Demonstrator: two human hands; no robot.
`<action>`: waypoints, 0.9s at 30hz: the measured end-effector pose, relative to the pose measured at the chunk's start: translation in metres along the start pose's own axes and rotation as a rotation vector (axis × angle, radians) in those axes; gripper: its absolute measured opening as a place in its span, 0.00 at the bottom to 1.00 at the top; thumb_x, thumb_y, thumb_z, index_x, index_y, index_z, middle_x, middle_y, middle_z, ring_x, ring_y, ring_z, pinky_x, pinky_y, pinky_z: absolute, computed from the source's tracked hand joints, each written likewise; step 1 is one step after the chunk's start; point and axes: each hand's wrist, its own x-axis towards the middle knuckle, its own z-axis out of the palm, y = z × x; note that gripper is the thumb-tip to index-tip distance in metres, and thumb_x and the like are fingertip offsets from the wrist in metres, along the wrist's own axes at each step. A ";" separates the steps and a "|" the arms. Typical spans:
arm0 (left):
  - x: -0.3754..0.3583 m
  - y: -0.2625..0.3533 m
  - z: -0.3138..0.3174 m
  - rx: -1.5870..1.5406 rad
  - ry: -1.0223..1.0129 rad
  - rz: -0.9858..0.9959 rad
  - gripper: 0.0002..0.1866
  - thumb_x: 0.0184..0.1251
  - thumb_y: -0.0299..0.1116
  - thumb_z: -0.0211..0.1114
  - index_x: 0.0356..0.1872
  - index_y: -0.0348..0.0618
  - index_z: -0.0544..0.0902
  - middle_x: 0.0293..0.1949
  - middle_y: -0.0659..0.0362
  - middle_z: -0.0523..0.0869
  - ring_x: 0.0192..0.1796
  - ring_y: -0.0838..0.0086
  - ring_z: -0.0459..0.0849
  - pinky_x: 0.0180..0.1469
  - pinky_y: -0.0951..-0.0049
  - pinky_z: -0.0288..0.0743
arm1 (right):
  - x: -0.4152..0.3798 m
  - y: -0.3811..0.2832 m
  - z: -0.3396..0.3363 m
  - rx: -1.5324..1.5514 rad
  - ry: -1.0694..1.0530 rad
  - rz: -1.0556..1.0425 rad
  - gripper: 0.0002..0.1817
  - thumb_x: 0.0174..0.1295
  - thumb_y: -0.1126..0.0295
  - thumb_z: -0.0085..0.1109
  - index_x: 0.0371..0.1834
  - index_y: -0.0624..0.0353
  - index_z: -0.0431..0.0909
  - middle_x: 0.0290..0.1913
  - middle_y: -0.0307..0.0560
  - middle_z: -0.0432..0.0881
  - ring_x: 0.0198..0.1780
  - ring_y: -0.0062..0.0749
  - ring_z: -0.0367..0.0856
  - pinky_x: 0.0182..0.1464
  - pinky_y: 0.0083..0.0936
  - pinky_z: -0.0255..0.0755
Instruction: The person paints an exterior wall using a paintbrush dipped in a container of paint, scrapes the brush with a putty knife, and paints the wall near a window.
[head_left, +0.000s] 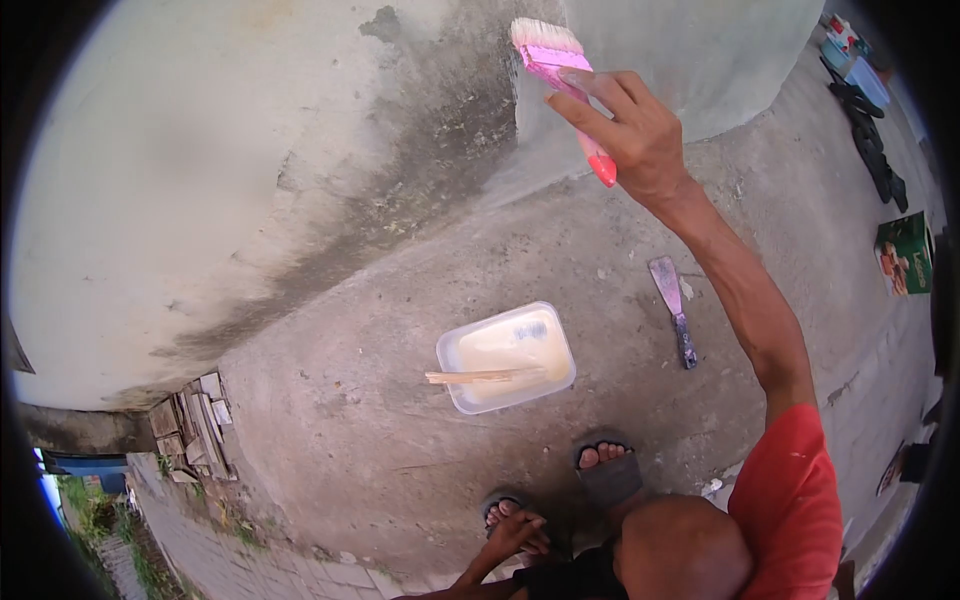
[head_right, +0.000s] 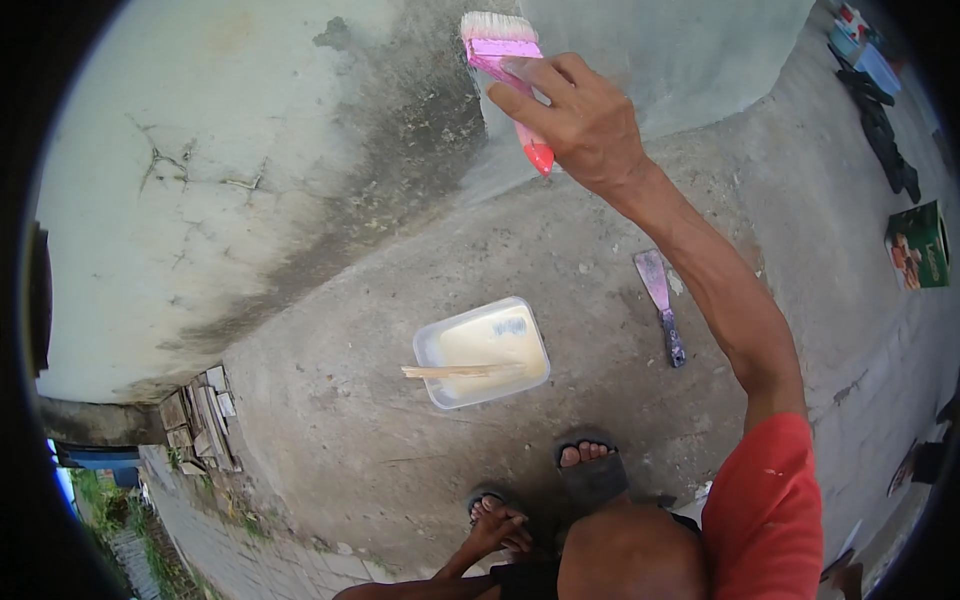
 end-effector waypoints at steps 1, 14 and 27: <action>0.001 0.001 0.000 0.002 0.006 -0.016 0.18 0.82 0.41 0.56 0.58 0.34 0.74 0.41 0.46 0.90 0.39 0.60 0.93 0.39 0.67 0.89 | -0.020 -0.014 0.014 -0.007 -0.060 -0.002 0.20 0.50 0.73 0.69 0.50 0.47 0.84 0.50 0.36 0.83 0.46 0.33 0.83 0.40 0.26 0.83; 0.000 0.000 0.002 -0.032 -0.022 0.061 0.17 0.82 0.41 0.56 0.57 0.35 0.75 0.41 0.47 0.89 0.39 0.60 0.93 0.40 0.67 0.90 | 0.010 0.048 -0.014 0.043 0.027 0.139 0.18 0.55 0.75 0.70 0.49 0.44 0.85 0.44 0.33 0.85 0.43 0.32 0.83 0.38 0.28 0.81; 0.002 0.000 -0.001 0.001 -0.002 0.014 0.18 0.82 0.41 0.57 0.57 0.34 0.75 0.41 0.46 0.89 0.39 0.60 0.93 0.40 0.68 0.89 | -0.019 0.018 -0.007 0.156 -0.328 0.140 0.21 0.50 0.76 0.71 0.49 0.45 0.84 0.50 0.31 0.83 0.48 0.32 0.81 0.42 0.29 0.84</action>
